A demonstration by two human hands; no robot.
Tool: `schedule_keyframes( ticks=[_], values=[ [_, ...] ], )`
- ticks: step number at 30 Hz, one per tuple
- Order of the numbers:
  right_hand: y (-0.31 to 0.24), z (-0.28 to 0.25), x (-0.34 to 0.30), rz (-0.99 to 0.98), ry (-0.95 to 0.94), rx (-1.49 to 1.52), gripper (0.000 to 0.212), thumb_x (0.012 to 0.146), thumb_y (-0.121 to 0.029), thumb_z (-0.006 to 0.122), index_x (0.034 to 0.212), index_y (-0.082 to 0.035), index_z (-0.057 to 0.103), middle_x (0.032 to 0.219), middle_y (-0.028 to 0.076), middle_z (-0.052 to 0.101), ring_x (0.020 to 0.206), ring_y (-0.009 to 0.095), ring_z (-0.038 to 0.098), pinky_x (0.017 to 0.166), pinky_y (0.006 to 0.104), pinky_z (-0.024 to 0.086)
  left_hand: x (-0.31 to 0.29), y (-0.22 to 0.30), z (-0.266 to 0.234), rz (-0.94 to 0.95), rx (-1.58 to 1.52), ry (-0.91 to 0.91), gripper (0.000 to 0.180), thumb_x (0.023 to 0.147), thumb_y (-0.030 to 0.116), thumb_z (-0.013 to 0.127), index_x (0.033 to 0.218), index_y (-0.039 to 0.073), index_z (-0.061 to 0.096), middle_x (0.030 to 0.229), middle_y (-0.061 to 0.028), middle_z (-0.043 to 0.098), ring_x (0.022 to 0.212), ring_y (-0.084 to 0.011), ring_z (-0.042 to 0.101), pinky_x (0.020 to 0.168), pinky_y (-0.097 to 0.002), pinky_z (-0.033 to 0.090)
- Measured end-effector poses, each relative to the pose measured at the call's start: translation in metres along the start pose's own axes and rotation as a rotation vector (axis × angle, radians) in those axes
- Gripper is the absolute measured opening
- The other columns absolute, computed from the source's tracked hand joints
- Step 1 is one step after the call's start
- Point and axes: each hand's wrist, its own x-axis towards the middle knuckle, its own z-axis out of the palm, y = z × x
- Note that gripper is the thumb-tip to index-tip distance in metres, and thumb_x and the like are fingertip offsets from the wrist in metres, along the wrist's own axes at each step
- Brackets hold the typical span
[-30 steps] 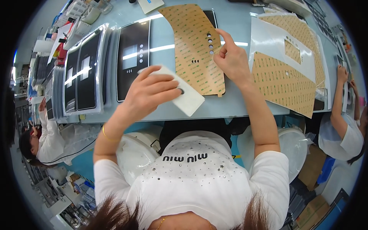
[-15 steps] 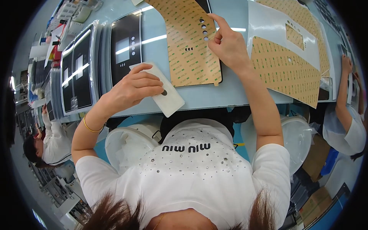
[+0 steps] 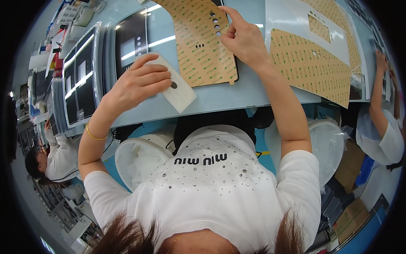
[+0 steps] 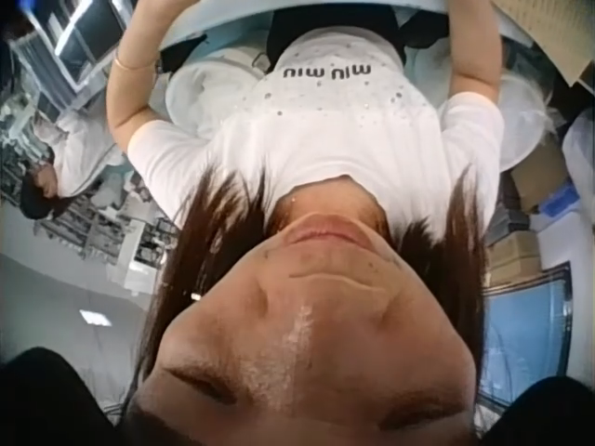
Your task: Assembling electronic panels by applying adhesive sheets and protective films at a manufacturing workstation.
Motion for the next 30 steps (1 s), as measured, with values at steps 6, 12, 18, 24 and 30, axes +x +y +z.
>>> schedule_keyframes(
  ticks=[6,12,18,24,30],
  values=[
    [-0.011,0.000,-0.001,0.016,0.000,-0.029,0.059,0.077,-0.008,0.062,0.133,-0.016,0.045,0.063,0.002,0.056,0.053,0.009,0.054,0.054,0.0256,0.046,0.033,-0.021,0.016,0.111,-0.072,-0.032,0.017,0.071,0.000,0.061,0.087,0.002,0.058,0.092,-0.0090,0.064,0.095,-0.0269,0.058,0.092,-0.0364,0.046],
    [-0.015,-0.003,-0.005,0.043,-0.038,0.007,0.057,0.081,-0.007,0.058,0.135,-0.018,0.043,0.064,0.005,0.058,0.053,0.014,0.057,0.052,0.0282,0.047,0.076,-0.016,0.041,0.160,-0.116,0.050,0.014,0.070,0.002,0.061,0.084,0.002,0.060,0.081,-0.0090,0.063,0.088,-0.0264,0.059,0.080,-0.0349,0.049],
    [-0.014,-0.020,0.001,-0.175,-0.154,-0.688,0.057,0.086,-0.009,0.055,0.138,-0.022,0.036,0.066,0.010,0.060,0.050,0.026,0.057,0.053,0.0335,0.048,0.093,0.028,0.071,-0.053,0.032,0.205,0.010,0.067,0.010,0.062,0.072,0.005,0.056,0.073,-0.0074,0.060,0.074,-0.0231,0.059,0.072,-0.0331,0.048],
    [-0.003,-0.037,0.034,-0.286,-0.134,-0.297,0.033,0.089,-0.019,0.056,0.122,-0.014,0.057,0.090,0.010,0.065,0.079,0.020,0.062,0.073,0.0298,0.049,0.072,0.089,0.082,-0.261,0.184,0.332,0.013,0.058,0.006,0.061,0.070,0.004,0.056,0.065,-0.0073,0.052,0.066,-0.0225,0.054,0.067,-0.0326,0.046],
    [0.026,-0.042,0.073,-0.081,-0.245,0.006,0.028,0.093,-0.027,0.054,0.104,-0.005,0.067,0.111,0.006,0.062,0.100,0.017,0.056,0.087,0.0298,0.043,0.096,0.057,0.087,-0.403,0.211,0.391,0.013,0.058,0.003,0.060,0.070,0.003,0.055,0.065,-0.0076,0.052,0.066,-0.0223,0.054,0.062,-0.0311,0.046]
  ],
)
